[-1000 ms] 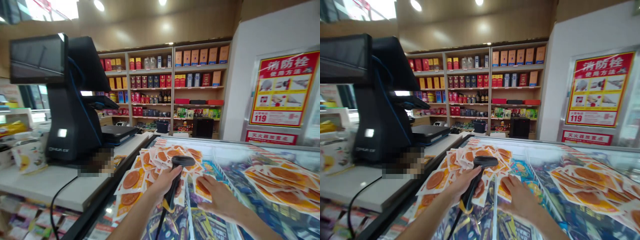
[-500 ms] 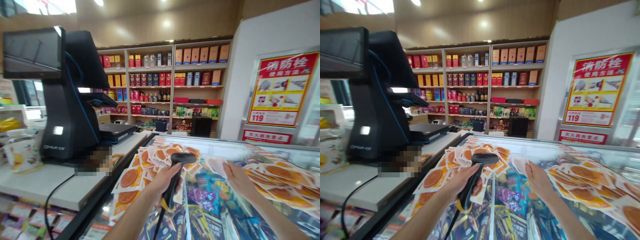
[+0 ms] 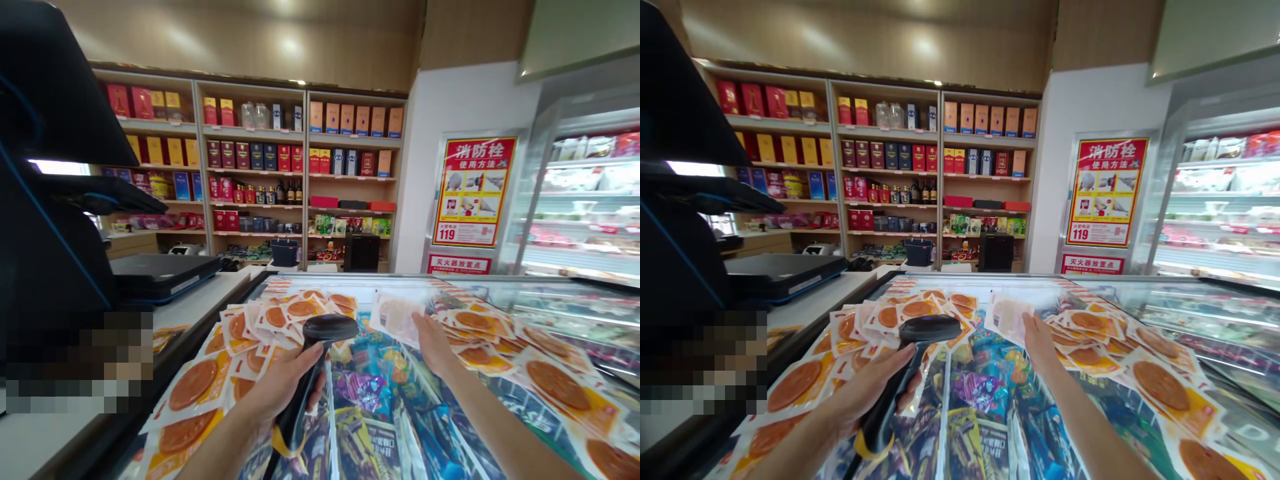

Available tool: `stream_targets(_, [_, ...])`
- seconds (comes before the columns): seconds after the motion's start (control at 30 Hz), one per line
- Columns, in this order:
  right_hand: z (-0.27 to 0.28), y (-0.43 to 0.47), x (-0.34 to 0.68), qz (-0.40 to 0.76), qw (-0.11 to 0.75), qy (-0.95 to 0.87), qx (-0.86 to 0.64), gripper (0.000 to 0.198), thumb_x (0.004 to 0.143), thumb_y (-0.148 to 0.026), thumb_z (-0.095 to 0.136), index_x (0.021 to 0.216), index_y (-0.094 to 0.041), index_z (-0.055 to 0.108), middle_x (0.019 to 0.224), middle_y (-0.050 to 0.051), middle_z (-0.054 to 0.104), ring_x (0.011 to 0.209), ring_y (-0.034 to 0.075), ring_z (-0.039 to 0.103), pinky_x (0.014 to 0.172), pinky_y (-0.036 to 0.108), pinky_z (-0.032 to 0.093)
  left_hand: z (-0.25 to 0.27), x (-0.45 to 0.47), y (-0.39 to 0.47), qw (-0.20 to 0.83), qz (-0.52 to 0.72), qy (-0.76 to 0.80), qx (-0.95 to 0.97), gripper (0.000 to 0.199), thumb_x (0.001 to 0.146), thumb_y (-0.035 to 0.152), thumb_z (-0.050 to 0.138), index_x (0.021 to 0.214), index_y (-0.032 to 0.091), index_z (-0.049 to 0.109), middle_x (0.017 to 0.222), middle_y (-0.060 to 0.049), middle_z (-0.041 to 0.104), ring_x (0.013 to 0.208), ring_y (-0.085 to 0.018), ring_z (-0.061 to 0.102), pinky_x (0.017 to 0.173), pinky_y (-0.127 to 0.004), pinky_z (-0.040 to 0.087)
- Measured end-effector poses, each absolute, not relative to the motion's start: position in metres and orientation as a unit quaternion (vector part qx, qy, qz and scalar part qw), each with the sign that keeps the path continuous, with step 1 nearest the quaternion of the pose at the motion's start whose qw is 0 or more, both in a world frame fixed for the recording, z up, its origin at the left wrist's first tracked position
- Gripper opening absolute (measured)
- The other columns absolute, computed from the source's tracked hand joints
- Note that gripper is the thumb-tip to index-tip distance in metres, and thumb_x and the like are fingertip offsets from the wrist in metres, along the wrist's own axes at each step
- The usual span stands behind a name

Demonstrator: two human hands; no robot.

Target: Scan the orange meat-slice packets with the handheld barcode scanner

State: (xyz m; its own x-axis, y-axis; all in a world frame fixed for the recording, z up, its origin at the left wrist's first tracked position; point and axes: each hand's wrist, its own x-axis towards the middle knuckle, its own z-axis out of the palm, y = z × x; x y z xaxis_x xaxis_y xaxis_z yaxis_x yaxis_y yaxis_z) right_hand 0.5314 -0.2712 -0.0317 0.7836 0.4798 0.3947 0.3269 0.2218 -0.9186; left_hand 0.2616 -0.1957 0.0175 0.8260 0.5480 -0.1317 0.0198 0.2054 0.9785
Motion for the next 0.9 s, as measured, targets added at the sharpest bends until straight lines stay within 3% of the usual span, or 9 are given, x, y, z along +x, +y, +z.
stream_targets(0.1, [-0.027,-0.275,0.533,0.030,0.649,-0.343,-0.678,0.042,0.073,-0.040,0.030,0.092,-0.012,0.054,0.076,0.009,0.063,0.067,0.018,0.057,0.060,0.030,0.044,0.019,0.261,-0.199,0.732,0.188,0.237,0.611,0.036,0.065,0.053,0.046,0.065,0.017,0.039,0.048,0.005,0.046,0.036,-0.006,0.040,0.037,-0.018,0.028])
stream_targets(0.23, [-0.017,-0.289,0.547,-0.183,0.486,-0.351,-0.779,0.043,0.076,-0.033,0.024,0.101,-0.009,0.051,0.086,0.013,0.061,0.078,0.022,0.056,0.069,0.035,0.042,0.025,0.259,-0.201,0.711,0.236,0.252,0.613,0.036,0.066,0.052,0.045,0.061,0.017,0.040,0.045,0.005,0.044,0.036,-0.005,0.039,0.038,-0.018,0.027])
stream_targets(0.33, [-0.016,-0.299,0.561,-0.287,0.391,-0.405,-0.775,0.041,0.076,-0.022,0.024,0.111,-0.015,0.045,0.106,0.009,0.055,0.094,0.019,0.051,0.079,0.033,0.039,0.028,0.256,-0.197,0.706,0.235,0.279,0.607,0.037,0.066,0.053,0.044,0.059,0.016,0.040,0.045,0.004,0.045,0.036,-0.005,0.039,0.038,-0.018,0.027])
stream_targets(0.43, [-0.026,-0.303,0.570,-0.298,0.285,-0.469,-0.781,0.042,0.074,-0.015,0.025,0.110,-0.019,0.047,0.113,0.005,0.050,0.101,0.017,0.046,0.085,0.035,0.034,0.028,0.255,-0.189,0.699,0.229,0.311,0.602,0.039,0.063,0.055,0.046,0.063,0.016,0.042,0.047,0.003,0.049,0.036,-0.007,0.041,0.036,-0.018,0.028])
stream_targets(0.57, [-0.043,-0.303,0.574,-0.228,0.157,-0.519,-0.809,0.042,0.071,-0.009,0.027,0.101,-0.021,0.054,0.106,0.003,0.056,0.098,0.017,0.048,0.085,0.037,0.033,0.026,0.253,-0.182,0.687,0.246,0.337,0.595,0.041,0.059,0.056,0.049,0.065,0.016,0.043,0.047,0.002,0.051,0.036,-0.008,0.043,0.037,-0.019,0.030])
stream_targets(0.8, [-0.047,-0.310,0.578,-0.270,0.085,-0.442,-0.851,0.027,0.069,-0.015,0.036,0.084,-0.019,0.059,0.097,0.007,0.058,0.098,0.023,0.045,0.084,0.045,0.028,0.030,0.246,-0.177,0.695,0.246,0.335,0.587,0.041,0.058,0.057,0.050,0.068,0.017,0.042,0.047,0.005,0.048,0.037,-0.007,0.043,0.038,-0.018,0.030])
stream_targets(0.9, [-0.039,-0.303,0.565,-0.280,0.109,-0.438,-0.847,0.029,0.070,-0.021,0.038,0.090,-0.017,0.058,0.108,0.010,0.053,0.105,0.027,0.039,0.085,0.048,0.026,0.032,0.243,-0.178,0.688,0.261,0.332,0.591,0.041,0.059,0.056,0.050,0.065,0.017,0.041,0.048,0.005,0.048,0.037,-0.006,0.042,0.038,-0.018,0.029])
